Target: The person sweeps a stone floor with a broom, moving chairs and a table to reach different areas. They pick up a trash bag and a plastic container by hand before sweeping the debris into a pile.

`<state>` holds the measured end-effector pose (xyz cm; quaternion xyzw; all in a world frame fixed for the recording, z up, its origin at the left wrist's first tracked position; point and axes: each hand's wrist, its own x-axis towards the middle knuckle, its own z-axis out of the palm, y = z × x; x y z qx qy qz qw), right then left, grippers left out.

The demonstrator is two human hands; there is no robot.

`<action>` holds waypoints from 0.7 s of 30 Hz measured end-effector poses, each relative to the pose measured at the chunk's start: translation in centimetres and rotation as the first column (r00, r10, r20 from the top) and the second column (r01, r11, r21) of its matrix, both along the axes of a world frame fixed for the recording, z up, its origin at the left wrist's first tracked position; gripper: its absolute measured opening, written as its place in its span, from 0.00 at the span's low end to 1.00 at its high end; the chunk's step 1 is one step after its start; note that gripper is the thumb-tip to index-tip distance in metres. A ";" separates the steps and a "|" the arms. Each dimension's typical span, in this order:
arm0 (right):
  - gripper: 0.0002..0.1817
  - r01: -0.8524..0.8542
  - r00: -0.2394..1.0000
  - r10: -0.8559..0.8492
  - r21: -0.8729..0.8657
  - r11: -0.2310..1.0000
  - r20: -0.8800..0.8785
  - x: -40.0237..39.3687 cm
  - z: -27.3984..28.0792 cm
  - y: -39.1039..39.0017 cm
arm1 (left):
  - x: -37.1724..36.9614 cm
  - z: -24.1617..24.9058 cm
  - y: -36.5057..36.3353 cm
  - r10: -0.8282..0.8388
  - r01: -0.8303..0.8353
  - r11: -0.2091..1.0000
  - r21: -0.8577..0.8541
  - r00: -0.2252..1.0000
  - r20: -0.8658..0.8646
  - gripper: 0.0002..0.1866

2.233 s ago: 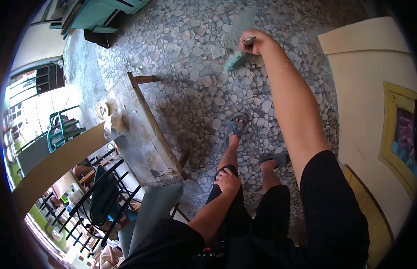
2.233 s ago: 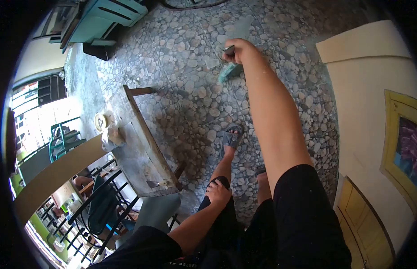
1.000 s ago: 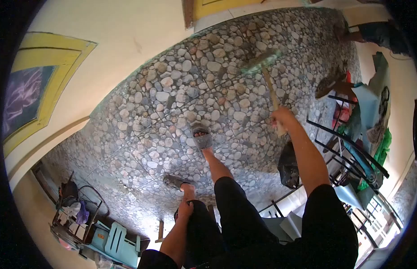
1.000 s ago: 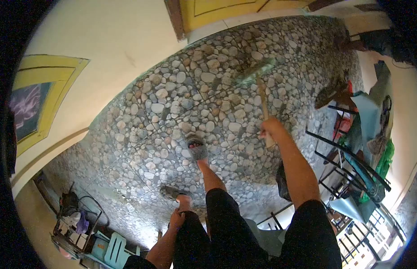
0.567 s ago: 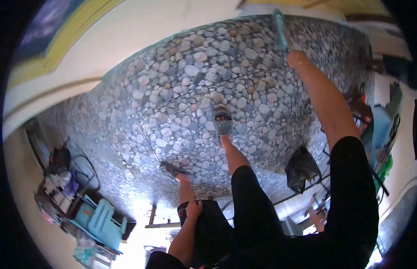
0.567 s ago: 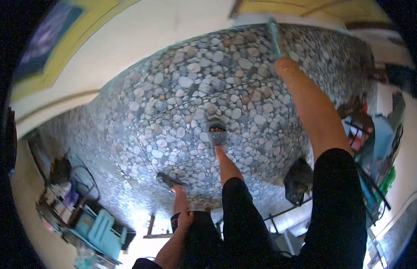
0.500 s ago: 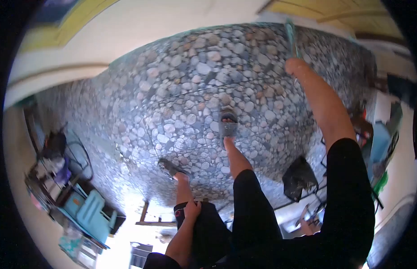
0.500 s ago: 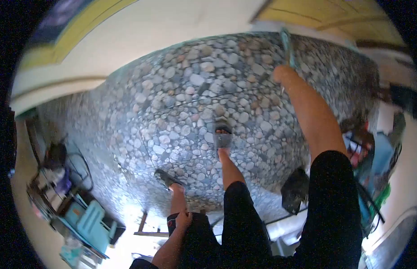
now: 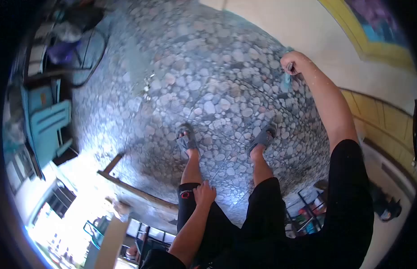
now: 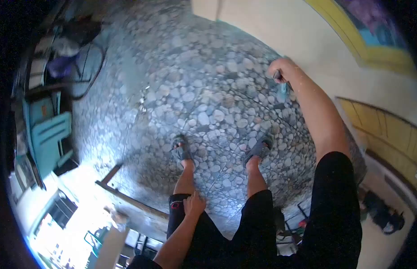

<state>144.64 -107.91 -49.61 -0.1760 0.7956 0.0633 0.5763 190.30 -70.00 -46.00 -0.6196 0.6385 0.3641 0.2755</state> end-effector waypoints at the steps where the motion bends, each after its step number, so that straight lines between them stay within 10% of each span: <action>1: 0.05 -0.042 0.999 0.042 0.006 0.999 -0.002 3.0 0.8 -1.9 | 0.5 -0.2 0.0 0.042 -0.042 0.999 0.006 0.999 -0.002 0.16; 3: 0.04 -0.422 0.898 0.407 0.068 0.904 0.169 13.6 5.6 -6.2 | 1.9 -0.6 -0.1 0.125 -0.125 0.992 0.000 0.992 -0.035 0.15; 8: 0.05 -0.559 0.829 0.557 0.038 0.828 0.054 26.0 10.3 -6.4 | 2.7 -0.7 -1.3 0.318 -0.302 0.938 0.170 0.946 -0.071 0.20; 16: 0.06 -0.535 0.844 0.524 0.107 0.838 0.118 22.5 15.4 -6.0 | 4.0 -1.5 -0.9 0.427 -0.411 0.904 0.120 0.890 -0.164 0.19; 21: 0.04 -0.468 0.848 0.500 0.193 0.862 -0.174 23.0 10.8 -5.2 | 5.3 -2.1 -1.2 0.541 -0.488 0.826 0.282 0.826 -0.158 0.23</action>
